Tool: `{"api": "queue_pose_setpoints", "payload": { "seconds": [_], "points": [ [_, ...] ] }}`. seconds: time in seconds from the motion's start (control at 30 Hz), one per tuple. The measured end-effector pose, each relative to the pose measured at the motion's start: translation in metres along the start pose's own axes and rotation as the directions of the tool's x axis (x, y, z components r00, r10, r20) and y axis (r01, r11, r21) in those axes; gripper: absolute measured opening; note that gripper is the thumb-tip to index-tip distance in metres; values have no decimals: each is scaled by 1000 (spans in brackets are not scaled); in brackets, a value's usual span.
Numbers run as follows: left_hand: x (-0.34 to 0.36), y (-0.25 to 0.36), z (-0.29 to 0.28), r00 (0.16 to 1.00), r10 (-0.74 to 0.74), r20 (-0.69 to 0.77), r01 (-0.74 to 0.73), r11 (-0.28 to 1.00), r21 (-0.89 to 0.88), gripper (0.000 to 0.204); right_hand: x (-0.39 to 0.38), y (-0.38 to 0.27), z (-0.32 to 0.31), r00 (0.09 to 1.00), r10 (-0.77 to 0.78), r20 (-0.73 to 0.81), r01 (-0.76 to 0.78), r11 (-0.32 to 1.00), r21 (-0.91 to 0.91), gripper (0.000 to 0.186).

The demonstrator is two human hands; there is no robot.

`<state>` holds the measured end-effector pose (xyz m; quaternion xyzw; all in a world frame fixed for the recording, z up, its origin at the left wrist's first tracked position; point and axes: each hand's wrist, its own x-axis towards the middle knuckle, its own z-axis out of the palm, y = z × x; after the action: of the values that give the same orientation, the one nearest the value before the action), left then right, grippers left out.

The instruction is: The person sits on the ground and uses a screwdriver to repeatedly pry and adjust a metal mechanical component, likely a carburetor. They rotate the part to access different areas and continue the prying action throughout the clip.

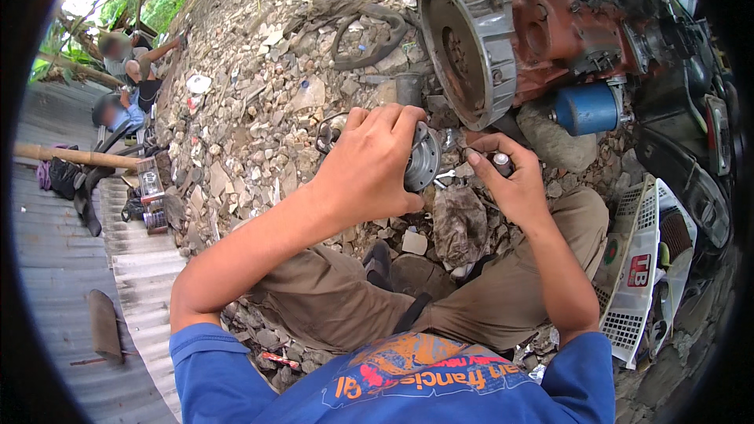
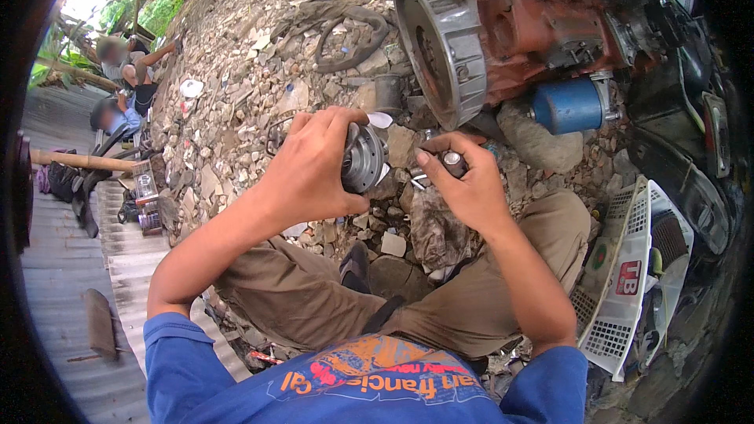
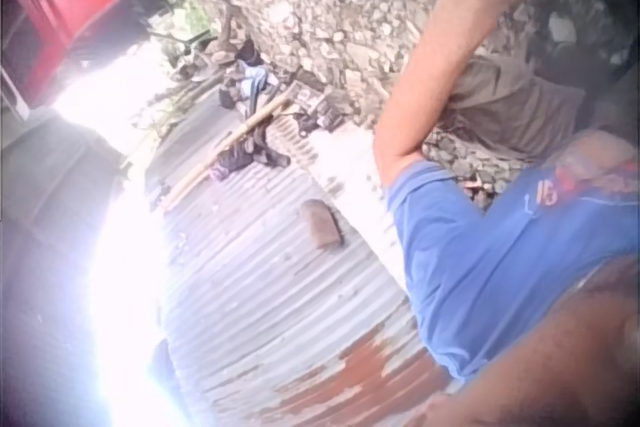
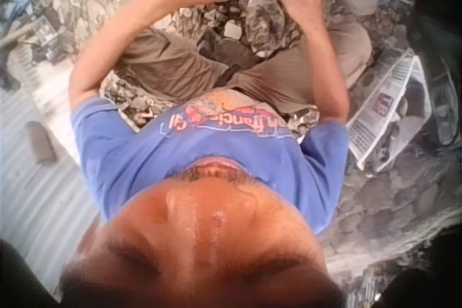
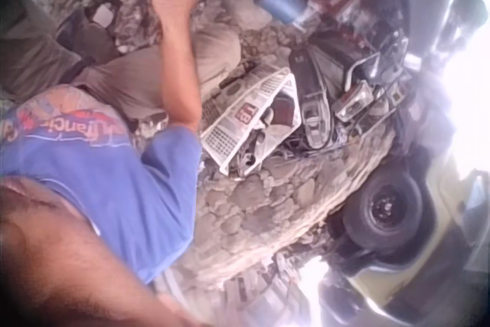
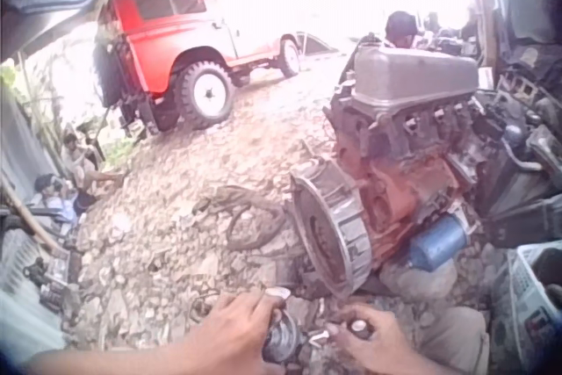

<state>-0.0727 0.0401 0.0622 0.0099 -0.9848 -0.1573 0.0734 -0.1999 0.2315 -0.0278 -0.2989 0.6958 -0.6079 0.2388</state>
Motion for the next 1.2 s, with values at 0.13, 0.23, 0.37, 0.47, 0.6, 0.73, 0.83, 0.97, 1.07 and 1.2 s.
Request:
{"api": "queue_pose_setpoints", "payload": {
  "seconds": [0.13,0.23,0.37,0.47,0.6,0.73,0.83,0.97,1.07,1.2],
  "points": [
    [-11,-2,5,993,104,-51,-96,986,135,76,-7,-7,11,957,250,149,-279,933,229,20],
    [-18,-1,5,998,66,5,-66,985,162,85,-11,-10,23,931,291,219,-354,864,357,21],
    [-27,-2,8,998,60,35,-64,985,160,84,-12,-13,31,921,280,271,-367,855,366,24],
    [-30,-2,8,997,48,65,-58,985,164,84,-13,-12,36,914,283,291,-378,853,359,24],
    [-32,-2,6,995,32,90,-46,987,157,84,-11,-10,40,894,348,282,-441,799,409,23],
    [-35,-4,6,998,12,68,-23,985,170,83,-3,-7,35,889,399,224,-457,781,425,23],
    [-37,-7,4,1000,6,28,-11,987,163,83,-2,0,26,903,374,212,-428,829,360,35],
    [-38,-8,-1,1000,-18,6,17,992,128,83,5,-4,26,916,337,220,-399,832,386,36],
    [-40,-11,-2,1000,-29,-11,31,994,109,83,10,-16,23,914,380,141,-405,849,340,40],
    [-38,-16,-4,988,30,-150,-13,993,113,69,23,-6,2,942,333,33,-332,943,-25,36]
  ]
}}
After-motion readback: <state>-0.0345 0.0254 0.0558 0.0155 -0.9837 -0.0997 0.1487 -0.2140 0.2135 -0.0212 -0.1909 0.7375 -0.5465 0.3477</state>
